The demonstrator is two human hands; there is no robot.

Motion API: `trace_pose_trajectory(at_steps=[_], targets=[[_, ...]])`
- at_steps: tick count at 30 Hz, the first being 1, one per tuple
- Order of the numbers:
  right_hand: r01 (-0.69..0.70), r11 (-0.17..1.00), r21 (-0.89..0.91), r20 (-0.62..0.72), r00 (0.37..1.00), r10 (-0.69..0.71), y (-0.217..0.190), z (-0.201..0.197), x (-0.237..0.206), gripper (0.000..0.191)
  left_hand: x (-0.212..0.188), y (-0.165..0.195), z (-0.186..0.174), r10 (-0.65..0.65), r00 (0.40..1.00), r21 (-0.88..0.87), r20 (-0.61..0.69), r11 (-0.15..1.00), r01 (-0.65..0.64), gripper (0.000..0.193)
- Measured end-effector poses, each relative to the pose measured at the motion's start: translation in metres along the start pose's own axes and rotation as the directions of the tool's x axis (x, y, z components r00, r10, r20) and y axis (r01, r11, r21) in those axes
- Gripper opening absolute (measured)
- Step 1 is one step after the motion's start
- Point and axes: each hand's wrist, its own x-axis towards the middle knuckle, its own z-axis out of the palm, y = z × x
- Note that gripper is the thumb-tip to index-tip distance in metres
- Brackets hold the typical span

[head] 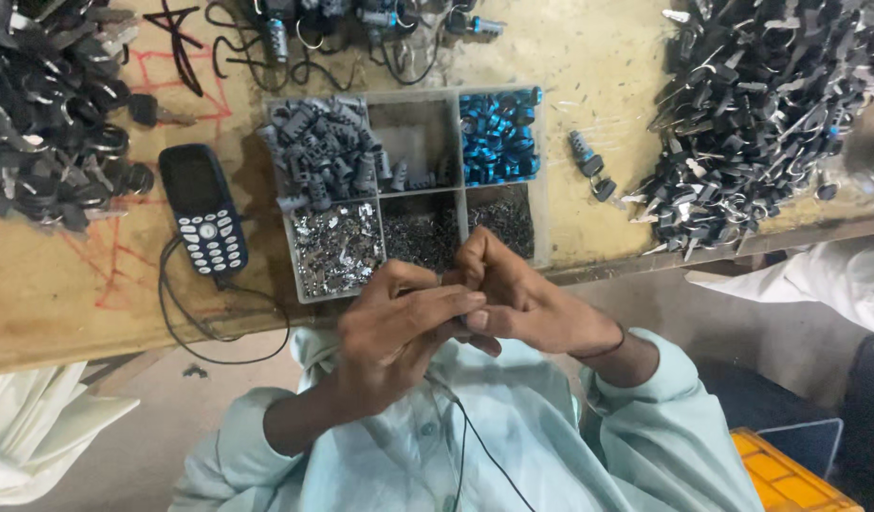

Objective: The person assembles small fittings at a workbench. They pick a metal body and a blue plastic insert from a compartment box, press the insert into the body by hand, and place the completed fitting on the table beside the box, repeating this cycle throughout the episode.

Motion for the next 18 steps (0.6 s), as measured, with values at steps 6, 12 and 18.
trace_pose_trajectory(at_steps=[6,12,18], targets=[[-0.062,0.902,-0.426,-0.176,0.984,-0.015,-0.034,0.003,-0.017,0.037,-0.005,-0.012,0.009,0.081,0.997,0.071,-0.003,0.994,-0.08,0.041],[-0.527,-0.243,-0.814,-0.256,0.702,-0.665,-0.03,-0.07,-0.044,0.038,0.006,-0.023,0.004,0.059,0.996,-0.014,-0.069,0.998,-0.061,0.036],[0.096,0.821,-0.563,-0.65,0.561,-0.512,-0.037,-0.064,-0.046,0.026,0.01,-0.024,0.014,-0.009,0.997,-0.065,-0.073,0.998,0.004,0.039]])
